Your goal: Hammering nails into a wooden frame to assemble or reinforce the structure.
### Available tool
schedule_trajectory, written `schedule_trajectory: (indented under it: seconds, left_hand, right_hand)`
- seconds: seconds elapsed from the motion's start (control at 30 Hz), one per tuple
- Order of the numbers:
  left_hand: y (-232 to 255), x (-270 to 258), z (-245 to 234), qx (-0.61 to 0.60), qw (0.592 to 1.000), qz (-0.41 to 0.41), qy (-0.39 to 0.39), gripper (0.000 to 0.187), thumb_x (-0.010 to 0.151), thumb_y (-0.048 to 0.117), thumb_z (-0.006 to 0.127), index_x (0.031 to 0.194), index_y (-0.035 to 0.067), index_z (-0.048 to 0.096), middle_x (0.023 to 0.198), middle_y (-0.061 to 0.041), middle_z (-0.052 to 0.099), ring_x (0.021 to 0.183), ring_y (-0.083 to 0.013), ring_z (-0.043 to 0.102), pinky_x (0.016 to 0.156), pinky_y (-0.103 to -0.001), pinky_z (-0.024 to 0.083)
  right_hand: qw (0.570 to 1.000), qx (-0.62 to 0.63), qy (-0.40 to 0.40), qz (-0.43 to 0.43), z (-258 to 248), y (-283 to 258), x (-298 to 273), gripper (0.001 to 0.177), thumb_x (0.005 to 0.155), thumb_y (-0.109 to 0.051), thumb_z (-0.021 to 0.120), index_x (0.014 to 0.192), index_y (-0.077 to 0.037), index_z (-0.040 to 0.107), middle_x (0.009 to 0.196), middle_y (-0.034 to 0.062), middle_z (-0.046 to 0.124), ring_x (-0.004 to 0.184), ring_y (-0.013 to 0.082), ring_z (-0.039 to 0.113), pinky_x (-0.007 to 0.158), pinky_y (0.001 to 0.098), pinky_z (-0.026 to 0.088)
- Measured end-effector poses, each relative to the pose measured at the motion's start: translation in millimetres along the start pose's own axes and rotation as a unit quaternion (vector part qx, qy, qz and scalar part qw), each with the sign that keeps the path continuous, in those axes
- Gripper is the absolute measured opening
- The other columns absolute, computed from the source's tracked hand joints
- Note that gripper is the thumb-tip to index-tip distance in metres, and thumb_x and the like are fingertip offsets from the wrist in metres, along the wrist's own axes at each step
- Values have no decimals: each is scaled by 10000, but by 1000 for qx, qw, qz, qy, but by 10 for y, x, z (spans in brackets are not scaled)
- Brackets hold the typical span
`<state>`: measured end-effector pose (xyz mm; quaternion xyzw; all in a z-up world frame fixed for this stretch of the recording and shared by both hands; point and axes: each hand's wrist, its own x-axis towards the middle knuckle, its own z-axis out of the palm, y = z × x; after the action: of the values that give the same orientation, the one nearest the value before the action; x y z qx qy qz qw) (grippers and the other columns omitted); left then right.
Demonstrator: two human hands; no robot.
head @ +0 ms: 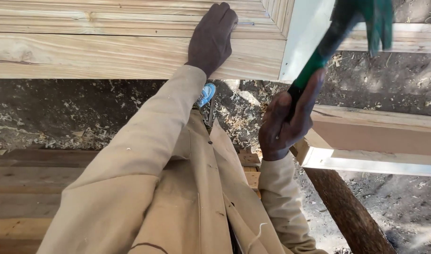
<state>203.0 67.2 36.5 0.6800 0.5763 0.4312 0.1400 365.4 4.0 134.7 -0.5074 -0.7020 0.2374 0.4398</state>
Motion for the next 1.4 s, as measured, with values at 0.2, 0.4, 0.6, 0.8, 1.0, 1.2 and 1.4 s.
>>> schedule_trajectory:
  seconds: [0.2,0.4,0.6,0.8,1.0,1.2,1.4]
  left_hand:
    - [-30,-49,30,9,1000,-2,1,170,683,-136,469,743,19,432,742,-99,417,682,-251,402,557,-351,358]
    - [-41,-112,46,-2,999,-46,-11,166,738,-118,448,745,44,415,735,-79,413,649,-210,391,506,-318,332]
    - [-36,-51,52,28,1000,5,-3,239,665,-178,473,761,34,416,759,-86,400,679,-233,388,554,-325,354]
    - [-189,-462,420,52,998,-32,-21,256,661,-42,504,888,62,564,907,-126,603,844,-330,559,631,-410,446]
    - [-40,-236,127,231,958,152,-80,290,688,-29,504,973,14,539,961,-135,533,872,-258,489,774,-319,455]
    - [-41,-14,17,256,964,-55,-52,325,559,-5,578,837,83,433,877,-75,404,823,-241,415,628,-316,360]
    - [-29,22,-16,111,992,-54,-1,233,671,-105,512,807,61,422,833,-84,416,782,-242,411,688,-325,371]
  right_hand:
    - [993,0,-86,78,136,346,-345,401,1051,-178,385,1433,-193,265,1418,82,438,544,59,286,522,268,284]
    - [987,-67,-97,109,-28,225,-14,397,1044,-323,364,1403,-155,349,738,-15,478,528,74,247,497,266,203]
    - [998,20,28,-44,-60,214,-57,383,1064,-123,393,1429,-208,318,1495,46,319,470,119,427,444,256,371]
    - [968,-102,-187,131,30,267,-374,395,1055,-287,300,1443,-241,236,596,0,413,458,90,229,500,277,178]
    - [985,-19,-114,129,91,-41,-172,391,1048,-328,355,1418,-224,285,1235,28,589,578,87,212,534,260,222]
    - [984,11,-100,147,170,28,-120,463,1024,-376,370,1410,-130,298,1462,88,342,1239,201,523,896,308,480]
    - [990,14,-103,93,276,-33,-76,405,1049,-299,356,1410,-127,288,1458,89,334,1398,276,336,1144,377,405]
